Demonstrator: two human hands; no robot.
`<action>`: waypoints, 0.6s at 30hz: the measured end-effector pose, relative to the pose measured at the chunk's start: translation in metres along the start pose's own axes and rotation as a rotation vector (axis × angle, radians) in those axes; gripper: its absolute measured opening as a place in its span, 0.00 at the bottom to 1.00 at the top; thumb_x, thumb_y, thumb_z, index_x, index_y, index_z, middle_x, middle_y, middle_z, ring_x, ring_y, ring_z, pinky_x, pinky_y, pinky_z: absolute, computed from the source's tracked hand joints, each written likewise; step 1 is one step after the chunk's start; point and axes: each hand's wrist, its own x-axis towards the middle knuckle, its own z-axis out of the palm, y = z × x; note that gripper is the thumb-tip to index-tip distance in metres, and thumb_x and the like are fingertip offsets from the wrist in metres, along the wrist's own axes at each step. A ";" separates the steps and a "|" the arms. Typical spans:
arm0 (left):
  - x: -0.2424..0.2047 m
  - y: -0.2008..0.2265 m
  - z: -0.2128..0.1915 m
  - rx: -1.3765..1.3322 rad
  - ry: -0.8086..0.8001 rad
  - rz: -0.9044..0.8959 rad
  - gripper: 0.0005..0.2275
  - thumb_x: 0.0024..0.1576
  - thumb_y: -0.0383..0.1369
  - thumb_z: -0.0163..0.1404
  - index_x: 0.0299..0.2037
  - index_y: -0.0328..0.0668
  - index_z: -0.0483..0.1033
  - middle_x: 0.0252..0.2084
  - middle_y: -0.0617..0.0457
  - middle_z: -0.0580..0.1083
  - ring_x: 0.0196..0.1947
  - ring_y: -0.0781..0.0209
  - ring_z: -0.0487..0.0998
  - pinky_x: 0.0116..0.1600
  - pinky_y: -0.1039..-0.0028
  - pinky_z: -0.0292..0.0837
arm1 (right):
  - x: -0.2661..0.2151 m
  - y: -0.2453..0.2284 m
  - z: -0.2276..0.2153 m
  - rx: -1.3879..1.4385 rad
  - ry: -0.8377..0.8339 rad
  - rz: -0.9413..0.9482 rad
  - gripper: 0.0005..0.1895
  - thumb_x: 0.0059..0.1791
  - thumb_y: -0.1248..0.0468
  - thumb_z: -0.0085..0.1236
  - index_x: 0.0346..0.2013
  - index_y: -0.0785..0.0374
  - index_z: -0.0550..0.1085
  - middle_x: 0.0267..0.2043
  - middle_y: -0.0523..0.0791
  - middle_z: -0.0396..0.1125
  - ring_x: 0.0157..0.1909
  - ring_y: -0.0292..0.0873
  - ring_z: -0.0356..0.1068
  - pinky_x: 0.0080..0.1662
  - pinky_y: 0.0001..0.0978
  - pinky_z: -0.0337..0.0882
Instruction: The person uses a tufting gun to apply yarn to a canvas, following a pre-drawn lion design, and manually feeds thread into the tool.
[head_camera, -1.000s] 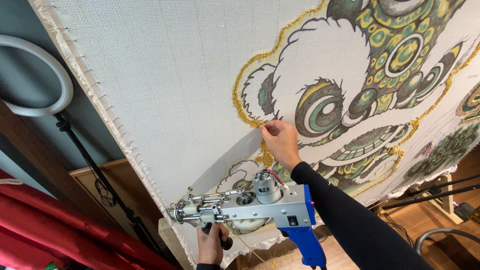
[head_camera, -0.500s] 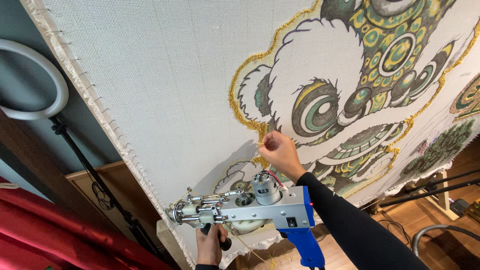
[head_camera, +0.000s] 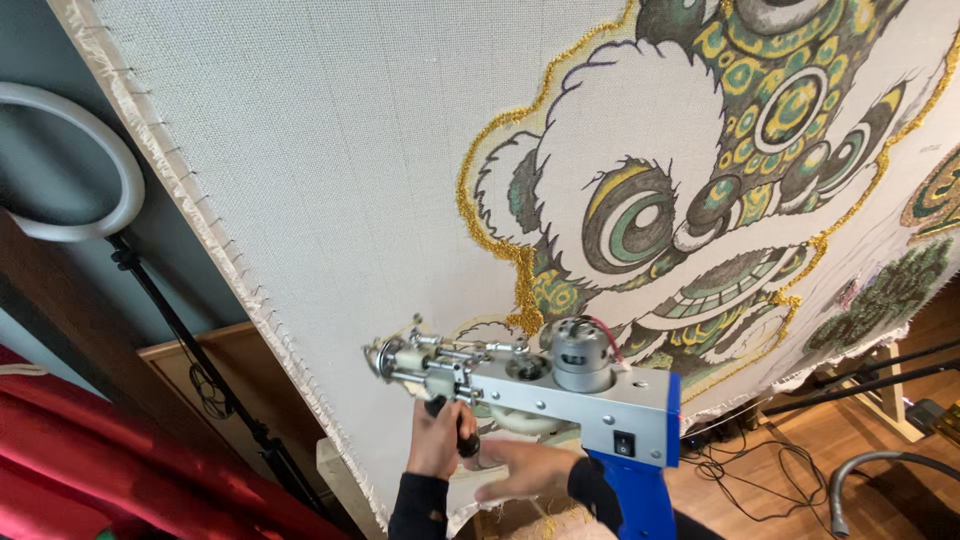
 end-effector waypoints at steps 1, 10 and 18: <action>0.009 0.004 0.002 0.025 -0.017 0.013 0.04 0.58 0.18 0.42 0.33 0.33 0.65 0.18 0.54 0.66 0.17 0.64 0.68 0.27 0.70 0.66 | -0.005 0.016 0.013 0.029 0.008 -0.198 0.20 0.54 0.51 0.60 0.49 0.65 0.75 0.59 0.52 0.69 0.65 0.51 0.66 0.66 0.42 0.63; 0.010 0.104 -0.063 0.329 0.114 0.042 0.07 0.52 0.16 0.42 0.34 0.39 0.67 0.20 0.54 0.70 0.17 0.67 0.67 0.23 0.75 0.64 | -0.292 0.172 -0.049 -0.881 0.344 1.219 0.14 0.54 0.52 0.46 0.44 0.54 0.76 0.49 0.46 0.71 0.54 0.46 0.74 0.55 0.41 0.75; -0.011 0.115 -0.118 0.331 0.122 0.177 0.07 0.55 0.16 0.40 0.29 0.35 0.68 0.17 0.52 0.66 0.16 0.63 0.66 0.25 0.71 0.62 | -0.408 0.126 -0.129 0.065 1.226 1.276 0.39 0.62 0.42 0.40 0.47 0.82 0.75 0.42 0.65 0.73 0.49 0.60 0.75 0.53 0.49 0.74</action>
